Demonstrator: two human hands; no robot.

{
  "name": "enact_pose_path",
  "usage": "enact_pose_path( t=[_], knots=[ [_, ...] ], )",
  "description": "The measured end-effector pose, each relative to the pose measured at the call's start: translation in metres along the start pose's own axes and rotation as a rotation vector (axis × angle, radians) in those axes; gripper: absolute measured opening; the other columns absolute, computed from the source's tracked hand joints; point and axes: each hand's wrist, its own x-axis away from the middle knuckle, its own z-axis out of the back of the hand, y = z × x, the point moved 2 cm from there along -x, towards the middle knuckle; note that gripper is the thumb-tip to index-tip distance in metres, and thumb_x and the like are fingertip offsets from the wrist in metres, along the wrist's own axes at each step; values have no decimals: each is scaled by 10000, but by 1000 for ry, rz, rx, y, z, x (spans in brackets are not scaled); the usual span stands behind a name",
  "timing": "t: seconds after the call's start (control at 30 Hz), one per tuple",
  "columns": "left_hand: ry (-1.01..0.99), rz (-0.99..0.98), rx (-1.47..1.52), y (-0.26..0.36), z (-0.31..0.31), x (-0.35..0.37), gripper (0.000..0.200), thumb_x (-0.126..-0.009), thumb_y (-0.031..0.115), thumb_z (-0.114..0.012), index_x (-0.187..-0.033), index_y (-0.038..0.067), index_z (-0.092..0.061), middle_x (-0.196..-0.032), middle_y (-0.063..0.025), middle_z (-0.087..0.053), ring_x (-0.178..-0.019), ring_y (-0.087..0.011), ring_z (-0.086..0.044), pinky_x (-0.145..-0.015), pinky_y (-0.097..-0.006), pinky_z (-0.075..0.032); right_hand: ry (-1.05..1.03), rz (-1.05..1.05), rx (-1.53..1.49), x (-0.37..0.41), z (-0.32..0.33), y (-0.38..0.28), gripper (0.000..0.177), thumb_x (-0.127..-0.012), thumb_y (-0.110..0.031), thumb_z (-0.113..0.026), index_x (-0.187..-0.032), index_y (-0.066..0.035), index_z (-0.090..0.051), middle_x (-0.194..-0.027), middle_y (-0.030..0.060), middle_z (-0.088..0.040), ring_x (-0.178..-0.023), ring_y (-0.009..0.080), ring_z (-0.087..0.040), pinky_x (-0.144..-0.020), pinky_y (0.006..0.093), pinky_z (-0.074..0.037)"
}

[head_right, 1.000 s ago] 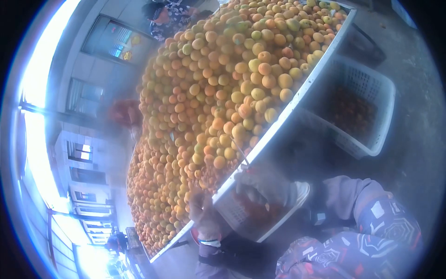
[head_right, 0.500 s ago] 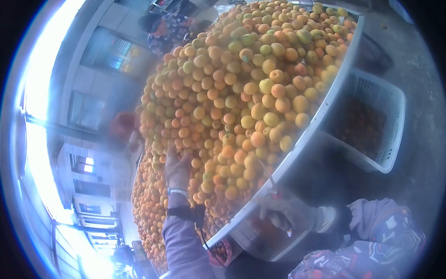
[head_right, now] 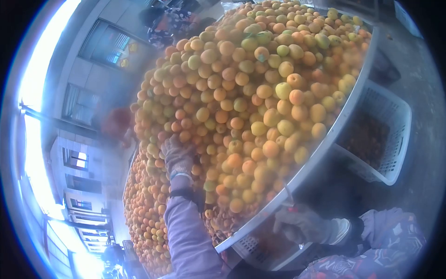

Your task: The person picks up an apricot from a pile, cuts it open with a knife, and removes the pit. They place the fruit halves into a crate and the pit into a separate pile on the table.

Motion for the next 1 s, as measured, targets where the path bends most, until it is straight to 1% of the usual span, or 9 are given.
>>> enact_pose_path(
  t=[0.13, 0.17, 0.33, 0.43, 0.6, 0.67, 0.73, 0.83, 1.0],
  knots=[
    [-69, -100, -71, -1, 6, 28, 548, -687, 323, -677, -1153, 91, -507, -1307, -120, -408, -1284, -329, -302, -1030, -393, -336, 25, -22, -12, 0, -3, 2, 269, -908, -244, -505, -796, -22, -608, -542, 6, -484, -434, 70, -438, -401, 205, -322],
    [34, -189, -60, -11, -2, 35, 494, -682, 298, -669, -1102, 89, -515, -1267, -112, -422, -1269, -321, -321, -1000, -396, -367, 21, -26, -11, -2, -5, 4, 269, -908, -244, -505, -796, -22, -608, -542, 6, -484, -434, 70, -438, -401, 205, -322],
    [33, -254, -82, -13, 5, 64, 446, -699, 257, -646, -1089, 78, -526, -1221, -124, -454, -1169, -334, -415, -938, -412, -410, 2, -69, 7, -3, -4, 10, 280, -906, -253, -508, -772, -30, -610, -542, 11, -485, -431, 79, -438, -399, 209, -329],
    [8, 40, 199, -22, 8, 72, 415, -741, 264, -609, -1083, 39, -543, -1109, -164, -533, -987, -337, -542, -863, -407, -444, -1, -21, 75, -3, -3, 10, 283, -906, -260, -510, -772, -32, -609, -543, 14, -486, -431, 79, -436, -399, 207, -329],
    [183, 77, 315, -21, 22, 55, 497, -764, 302, -620, -1155, 14, -513, -1107, -170, -545, -1031, -325, -532, -896, -396, -429, -9, -17, 67, -4, -6, 10, 272, -908, -248, -506, -777, -34, -610, -542, 17, -482, -432, 74, -436, -404, 204, -330],
    [295, -113, 241, -12, 22, 34, 573, -755, 334, -654, -1205, 22, -485, -1133, -163, -539, -1054, -320, -518, -924, -384, -415, -1, 7, 92, -6, -4, 10, 269, -909, -243, -504, -779, -34, -610, -541, 17, -480, -432, 71, -436, -405, 202, -330],
    [219, -92, 270, -6, 20, 13, 639, -737, 367, -684, -1235, 32, -465, -1192, -161, -513, -1126, -311, -472, -954, -386, -394, -1, -3, 90, -9, -1, 13, 319, -933, -231, -450, -790, 2, -615, -507, 4, -496, -408, 63, -457, -389, 191, -343],
    [87, -157, 16, 6, 14, -8, 642, -714, 393, -694, -1234, 83, -482, -1264, -150, -467, -1223, -319, -377, -999, -402, -345, -11, 3, 73, -8, -1, 11, 250, -915, -217, -492, -796, -32, -610, -546, 8, -475, -441, 61, -439, -411, 195, -320],
    [-51, -7, -5, 8, 2, -14, 512, -692, 429, -684, -1070, 104, -565, -1185, -156, -518, -1161, -322, -435, -947, -400, -387, -21, 52, 95, -13, 4, 17, 287, -929, -222, -467, -800, -11, -612, -537, 12, -501, -443, 60, -474, -410, 180, -347]
  ],
)
